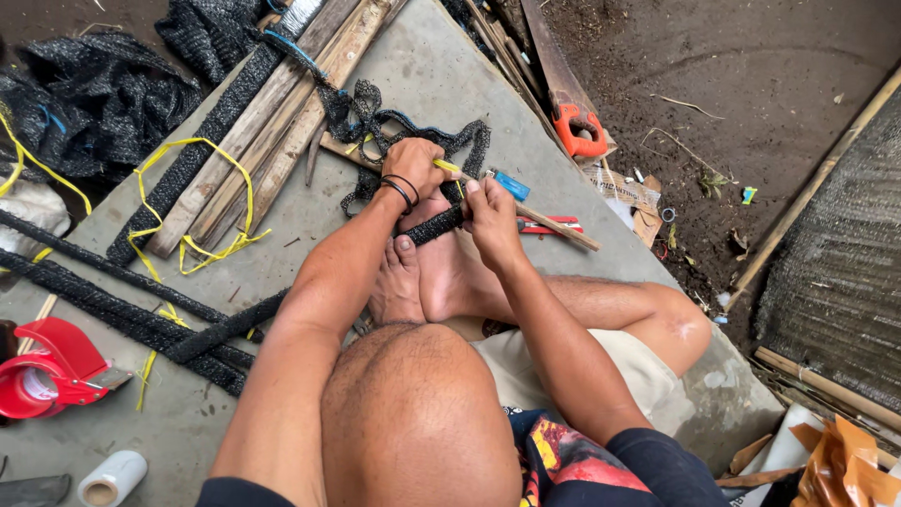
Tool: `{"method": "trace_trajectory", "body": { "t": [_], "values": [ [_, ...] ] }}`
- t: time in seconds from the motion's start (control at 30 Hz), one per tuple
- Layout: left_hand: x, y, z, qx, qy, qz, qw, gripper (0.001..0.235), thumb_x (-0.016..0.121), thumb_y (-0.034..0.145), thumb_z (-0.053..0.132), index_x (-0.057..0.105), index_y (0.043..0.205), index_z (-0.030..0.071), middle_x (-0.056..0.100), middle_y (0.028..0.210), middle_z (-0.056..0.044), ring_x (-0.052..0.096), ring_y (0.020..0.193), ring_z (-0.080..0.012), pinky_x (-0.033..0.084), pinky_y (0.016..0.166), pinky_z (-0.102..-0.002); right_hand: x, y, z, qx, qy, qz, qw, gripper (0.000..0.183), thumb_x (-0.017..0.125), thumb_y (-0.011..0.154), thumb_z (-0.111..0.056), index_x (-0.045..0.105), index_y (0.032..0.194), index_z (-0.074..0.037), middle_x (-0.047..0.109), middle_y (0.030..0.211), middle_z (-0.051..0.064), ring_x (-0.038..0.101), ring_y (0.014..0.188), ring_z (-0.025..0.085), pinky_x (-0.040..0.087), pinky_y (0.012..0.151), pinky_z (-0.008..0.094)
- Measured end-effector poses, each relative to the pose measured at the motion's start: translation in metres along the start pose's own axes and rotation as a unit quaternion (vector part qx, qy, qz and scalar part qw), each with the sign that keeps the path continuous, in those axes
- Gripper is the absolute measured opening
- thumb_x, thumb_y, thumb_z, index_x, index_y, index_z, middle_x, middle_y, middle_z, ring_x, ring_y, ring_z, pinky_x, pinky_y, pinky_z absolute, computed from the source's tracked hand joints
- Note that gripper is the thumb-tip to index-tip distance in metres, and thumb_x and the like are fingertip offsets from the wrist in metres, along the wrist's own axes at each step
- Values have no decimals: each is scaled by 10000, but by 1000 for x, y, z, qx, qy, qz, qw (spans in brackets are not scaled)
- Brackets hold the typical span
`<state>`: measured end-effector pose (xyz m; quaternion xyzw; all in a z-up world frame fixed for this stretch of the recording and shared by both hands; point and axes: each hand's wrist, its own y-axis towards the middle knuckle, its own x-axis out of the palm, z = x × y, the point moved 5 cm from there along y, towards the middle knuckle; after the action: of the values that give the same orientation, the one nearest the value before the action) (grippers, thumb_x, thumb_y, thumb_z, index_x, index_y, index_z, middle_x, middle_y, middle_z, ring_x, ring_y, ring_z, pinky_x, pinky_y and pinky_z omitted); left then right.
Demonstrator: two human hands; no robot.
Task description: The person wraps strips of black mesh around wooden pieces, securing them with yellow string and tape, while sitting on the ground among various tools and materials.
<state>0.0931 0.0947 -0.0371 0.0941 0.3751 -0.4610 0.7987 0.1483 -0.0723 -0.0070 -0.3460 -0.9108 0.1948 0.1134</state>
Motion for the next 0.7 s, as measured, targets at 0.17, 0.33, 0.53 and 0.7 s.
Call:
{"method": "trace_trajectory", "body": {
  "t": [0.17, 0.33, 0.53, 0.7],
  "values": [
    [4, -2, -2, -6, -13, 33, 999, 383, 876, 743, 414, 686, 673, 89, 656, 705, -158, 640, 714, -377, 507, 684, -481, -3, -12, 5, -22, 82, 38, 996, 289, 518, 1083, -209, 458, 826, -91, 496, 693, -5, 416, 561, 64, 354, 490, 228],
    [14, -2, -11, -12, -11, 47, 999, 404, 880, 762, 412, 670, 662, 81, 647, 717, -160, 631, 731, -379, 495, 699, -490, -4, -21, 8, -39, 104, 45, 993, 279, 514, 1091, -199, 459, 839, -93, 485, 706, -12, 415, 567, 57, 371, 497, 224],
    [17, -1, -13, 15, 11, 77, 997, 401, 892, 744, 375, 650, 646, 71, 660, 752, -143, 630, 831, -377, 492, 759, -505, -6, -22, 8, -43, 99, 45, 993, 275, 521, 1092, -188, 456, 842, -94, 499, 715, -7, 422, 566, 56, 375, 496, 222],
    [16, -5, -12, 12, 16, 108, 994, 252, 870, 728, 269, 690, 709, 95, 674, 802, -137, 637, 887, -356, 500, 789, -489, -5, -24, 5, -39, 104, 39, 993, 265, 520, 1092, -187, 457, 851, -95, 496, 716, -7, 424, 565, 56, 380, 499, 223]
  ]
}}
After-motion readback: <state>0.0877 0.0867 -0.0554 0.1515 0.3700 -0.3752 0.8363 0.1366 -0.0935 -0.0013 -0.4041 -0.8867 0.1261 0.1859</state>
